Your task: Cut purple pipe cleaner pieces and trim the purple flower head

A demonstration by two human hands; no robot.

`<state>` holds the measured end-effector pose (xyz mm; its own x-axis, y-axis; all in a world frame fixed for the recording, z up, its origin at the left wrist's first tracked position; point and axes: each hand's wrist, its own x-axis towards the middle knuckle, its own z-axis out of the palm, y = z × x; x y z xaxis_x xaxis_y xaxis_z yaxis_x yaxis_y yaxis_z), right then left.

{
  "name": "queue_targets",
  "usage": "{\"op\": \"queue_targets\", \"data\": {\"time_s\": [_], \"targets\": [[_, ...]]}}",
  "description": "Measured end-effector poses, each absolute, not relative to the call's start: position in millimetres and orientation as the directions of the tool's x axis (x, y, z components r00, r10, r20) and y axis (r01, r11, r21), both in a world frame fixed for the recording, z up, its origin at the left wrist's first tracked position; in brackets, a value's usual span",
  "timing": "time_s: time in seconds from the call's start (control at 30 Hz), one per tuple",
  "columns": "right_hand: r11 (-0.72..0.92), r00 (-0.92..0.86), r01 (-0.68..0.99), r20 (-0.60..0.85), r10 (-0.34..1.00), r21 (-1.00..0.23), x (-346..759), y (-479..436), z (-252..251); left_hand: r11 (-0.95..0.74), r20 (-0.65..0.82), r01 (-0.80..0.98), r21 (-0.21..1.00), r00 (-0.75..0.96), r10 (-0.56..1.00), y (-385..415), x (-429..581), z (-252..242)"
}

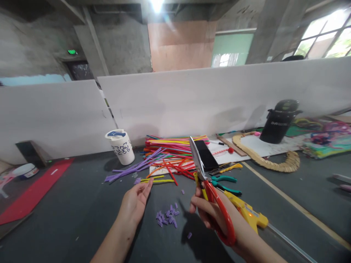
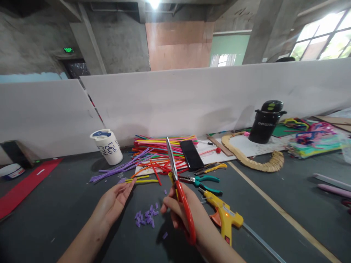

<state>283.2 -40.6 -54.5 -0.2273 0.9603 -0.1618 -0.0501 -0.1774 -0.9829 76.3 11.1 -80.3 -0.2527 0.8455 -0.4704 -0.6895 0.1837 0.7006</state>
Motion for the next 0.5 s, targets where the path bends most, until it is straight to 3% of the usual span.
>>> {"op": "queue_targets", "data": {"time_s": [0.3,0.4,0.5], "targets": [[-0.169,-0.161,-0.086,-0.154,0.975,-0.982,285.8,-38.1,-51.6,0.391,-0.448,-0.403,0.827,-0.053,0.893,5.7,69.1,-69.1],[-0.164,-0.161,-0.098,-0.147,0.976,-0.982,287.6,-35.2,-54.7,0.366,-0.382,-0.205,0.908,-0.041,0.923,2.7,72.1,-71.9],[-0.155,-0.159,-0.078,-0.142,0.977,-0.985,289.3,-33.2,-55.9,0.173,-0.196,0.193,0.966,0.109,0.974,1.2,88.3,-75.7]]}}
